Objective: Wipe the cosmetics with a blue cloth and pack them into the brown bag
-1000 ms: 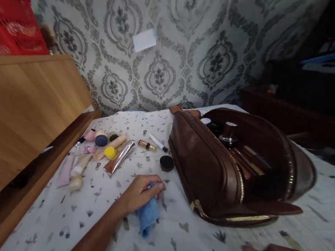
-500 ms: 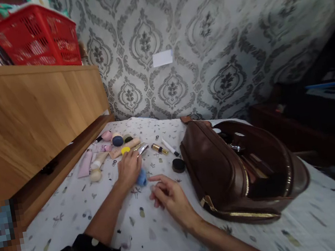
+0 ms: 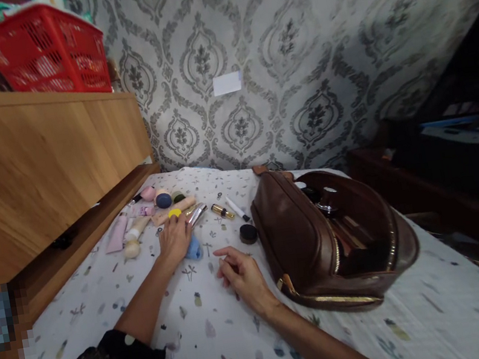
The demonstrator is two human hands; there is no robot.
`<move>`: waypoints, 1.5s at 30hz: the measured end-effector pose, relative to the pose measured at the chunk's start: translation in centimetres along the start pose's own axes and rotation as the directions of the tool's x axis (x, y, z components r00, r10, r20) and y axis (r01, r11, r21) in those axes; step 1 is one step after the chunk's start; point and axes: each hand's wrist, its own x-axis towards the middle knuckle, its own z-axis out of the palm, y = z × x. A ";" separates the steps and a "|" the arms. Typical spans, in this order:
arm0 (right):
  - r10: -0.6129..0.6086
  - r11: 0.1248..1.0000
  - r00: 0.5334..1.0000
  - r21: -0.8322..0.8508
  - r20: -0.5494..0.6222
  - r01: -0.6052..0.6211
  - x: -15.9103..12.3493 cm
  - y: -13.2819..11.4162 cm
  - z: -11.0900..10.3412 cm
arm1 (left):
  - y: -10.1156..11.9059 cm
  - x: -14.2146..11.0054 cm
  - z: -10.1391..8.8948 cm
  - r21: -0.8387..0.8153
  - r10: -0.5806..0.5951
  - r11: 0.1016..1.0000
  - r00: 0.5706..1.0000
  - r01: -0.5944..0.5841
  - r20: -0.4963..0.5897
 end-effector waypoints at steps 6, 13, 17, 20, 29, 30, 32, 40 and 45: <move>-0.008 0.999 1.000 -0.034 0.010 0.009 0.1 0.2 0.0 | 0.2 0.2 0.1 -0.046 -0.006 0.999 1.000 0.006 0.018; 0.022 1.000 1.000 -0.023 0.017 -0.022 0.1 0.4 0.1 | 0.2 0.3 0.3 -0.031 -0.003 1.000 0.998 0.005 0.066; -0.009 0.999 1.000 -0.037 0.020 0.010 0.2 0.6 0.2 | 0.3 0.3 0.3 -0.020 0.007 1.000 0.997 -0.005 0.071; -0.017 0.999 0.999 -0.048 0.028 0.018 0.2 0.7 0.3 | 0.5 0.3 0.2 -0.007 0.009 1.000 0.997 -0.008 0.077; 0.005 0.999 0.999 -0.036 0.037 -0.004 0.3 1.2 0.3 | 1.1 0.0 -0.4 0.066 0.054 0.996 0.995 -0.060 0.088; 0.010 0.999 0.999 -0.035 0.034 -0.009 0.3 1.3 0.3 | 1.1 0.1 -0.3 0.073 0.057 0.995 0.994 -0.064 0.089; 0.018 0.999 0.999 -0.035 0.028 -0.017 0.2 1.2 0.3 | 1.0 0.1 -0.2 0.078 0.058 0.995 0.994 -0.065 0.091; 0.018 0.999 0.999 -0.041 0.037 -0.016 0.2 0.9 0.2 | 0.5 0.5 -0.1 0.083 0.045 0.995 0.996 -0.052 0.081; 0.013 0.999 0.999 -0.034 0.048 -0.012 0.3 1.0 0.2 | 0.3 0.5 -0.1 0.100 0.042 0.994 0.996 -0.049 0.073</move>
